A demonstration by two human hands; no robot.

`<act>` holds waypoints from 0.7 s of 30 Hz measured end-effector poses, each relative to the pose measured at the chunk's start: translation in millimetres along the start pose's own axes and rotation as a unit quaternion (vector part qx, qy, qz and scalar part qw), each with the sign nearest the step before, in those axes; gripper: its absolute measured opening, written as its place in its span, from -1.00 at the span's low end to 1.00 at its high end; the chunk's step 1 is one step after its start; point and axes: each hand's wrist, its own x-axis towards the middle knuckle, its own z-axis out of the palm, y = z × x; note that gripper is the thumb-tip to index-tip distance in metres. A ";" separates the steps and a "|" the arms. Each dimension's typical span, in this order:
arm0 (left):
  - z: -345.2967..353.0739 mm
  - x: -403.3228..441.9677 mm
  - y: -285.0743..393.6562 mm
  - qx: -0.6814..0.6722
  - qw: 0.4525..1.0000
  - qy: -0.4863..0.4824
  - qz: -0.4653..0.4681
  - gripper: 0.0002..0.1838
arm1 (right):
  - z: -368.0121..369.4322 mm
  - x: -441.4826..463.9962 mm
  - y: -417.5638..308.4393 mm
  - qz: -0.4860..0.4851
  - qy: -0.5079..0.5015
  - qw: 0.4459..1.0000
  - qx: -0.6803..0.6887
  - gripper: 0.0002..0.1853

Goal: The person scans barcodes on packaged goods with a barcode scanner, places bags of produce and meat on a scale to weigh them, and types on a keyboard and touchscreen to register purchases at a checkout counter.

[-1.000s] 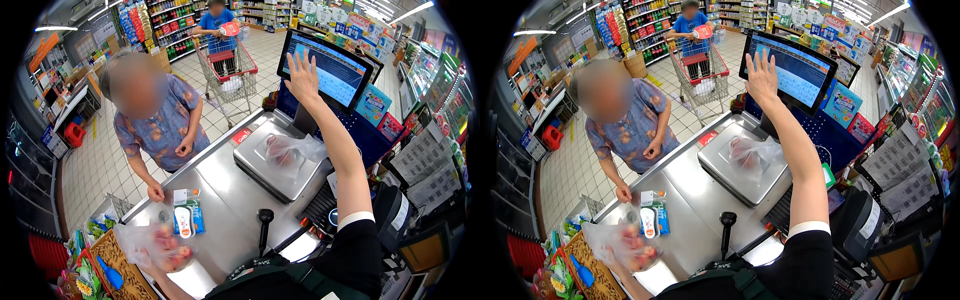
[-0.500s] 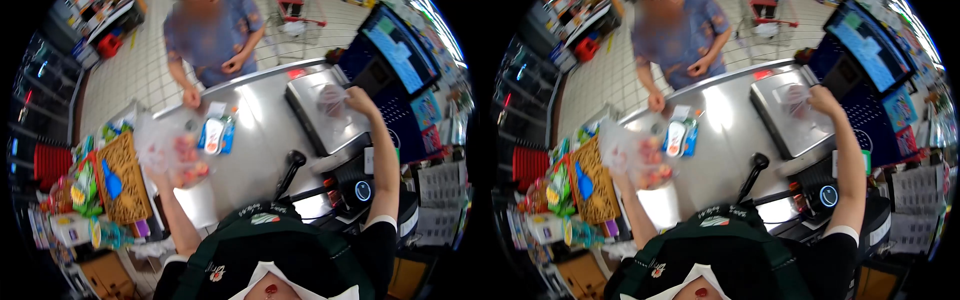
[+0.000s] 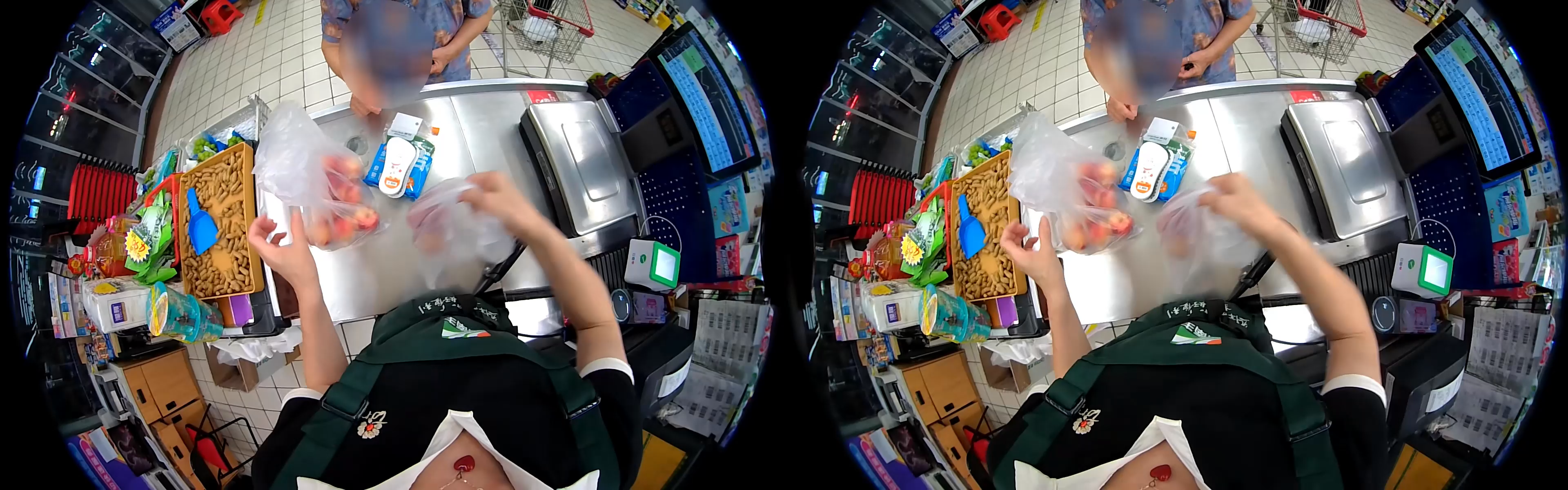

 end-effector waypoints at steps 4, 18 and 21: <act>4.8 -26.6 33.8 -0.063 0.990 -0.123 0.024 -0.77 | 96.2 14.7 7.7 -0.044 -0.052 0.995 0.075 -0.69; 147.2 -28.3 -25.6 0.146 0.929 -0.321 0.112 -0.13 | 46.7 -82.0 98.1 -0.020 0.489 0.857 -0.158 -0.53; 154.3 -44.9 -46.1 0.172 0.934 -0.310 0.041 -0.26 | 42.6 -89.1 144.4 0.141 0.478 0.866 -0.032 -0.48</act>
